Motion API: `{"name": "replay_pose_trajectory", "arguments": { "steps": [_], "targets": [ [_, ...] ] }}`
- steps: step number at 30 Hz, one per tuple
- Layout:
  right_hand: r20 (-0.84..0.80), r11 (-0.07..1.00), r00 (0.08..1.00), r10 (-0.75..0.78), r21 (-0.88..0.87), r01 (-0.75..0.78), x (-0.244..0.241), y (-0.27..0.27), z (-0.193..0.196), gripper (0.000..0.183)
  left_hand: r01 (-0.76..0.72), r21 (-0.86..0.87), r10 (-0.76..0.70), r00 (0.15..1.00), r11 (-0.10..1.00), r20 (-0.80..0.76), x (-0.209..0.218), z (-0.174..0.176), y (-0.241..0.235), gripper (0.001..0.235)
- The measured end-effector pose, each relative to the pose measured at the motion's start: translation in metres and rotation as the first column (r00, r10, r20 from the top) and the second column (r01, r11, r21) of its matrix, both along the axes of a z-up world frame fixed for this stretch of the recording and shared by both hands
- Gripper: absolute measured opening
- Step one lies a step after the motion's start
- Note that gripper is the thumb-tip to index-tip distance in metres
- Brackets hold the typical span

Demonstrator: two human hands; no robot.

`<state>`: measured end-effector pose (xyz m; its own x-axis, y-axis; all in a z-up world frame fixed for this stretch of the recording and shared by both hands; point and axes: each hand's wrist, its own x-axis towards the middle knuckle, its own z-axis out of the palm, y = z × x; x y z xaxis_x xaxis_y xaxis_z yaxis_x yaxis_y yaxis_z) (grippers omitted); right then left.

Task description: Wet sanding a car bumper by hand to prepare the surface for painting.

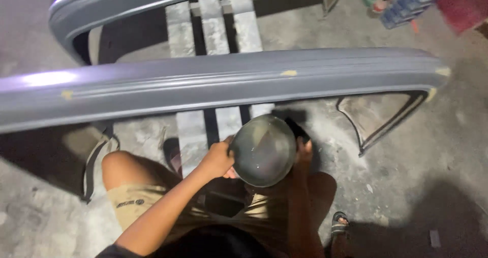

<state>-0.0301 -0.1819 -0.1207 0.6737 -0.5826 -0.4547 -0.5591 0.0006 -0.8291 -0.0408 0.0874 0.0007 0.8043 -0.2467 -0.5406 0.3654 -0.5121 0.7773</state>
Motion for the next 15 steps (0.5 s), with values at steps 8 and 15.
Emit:
{"name": "replay_pose_trajectory", "arguments": {
  "steps": [8, 15],
  "targets": [
    [0.107, 0.968, 0.985, -0.138, 0.225, 0.111, 0.0, 0.07, 0.007, 0.048, -0.075, -0.043, 0.073, 0.996, 0.996, -0.045, -0.003, 0.001, 0.035, 0.057],
    [0.28, 0.841, 0.907, -0.314, 0.525, 0.129, 0.001, 0.124, -0.001, 0.027, -0.104, 0.228, 0.077, 0.989, 0.968, 0.124, -0.016, 0.049, 0.072, 0.049]
  ]
}}
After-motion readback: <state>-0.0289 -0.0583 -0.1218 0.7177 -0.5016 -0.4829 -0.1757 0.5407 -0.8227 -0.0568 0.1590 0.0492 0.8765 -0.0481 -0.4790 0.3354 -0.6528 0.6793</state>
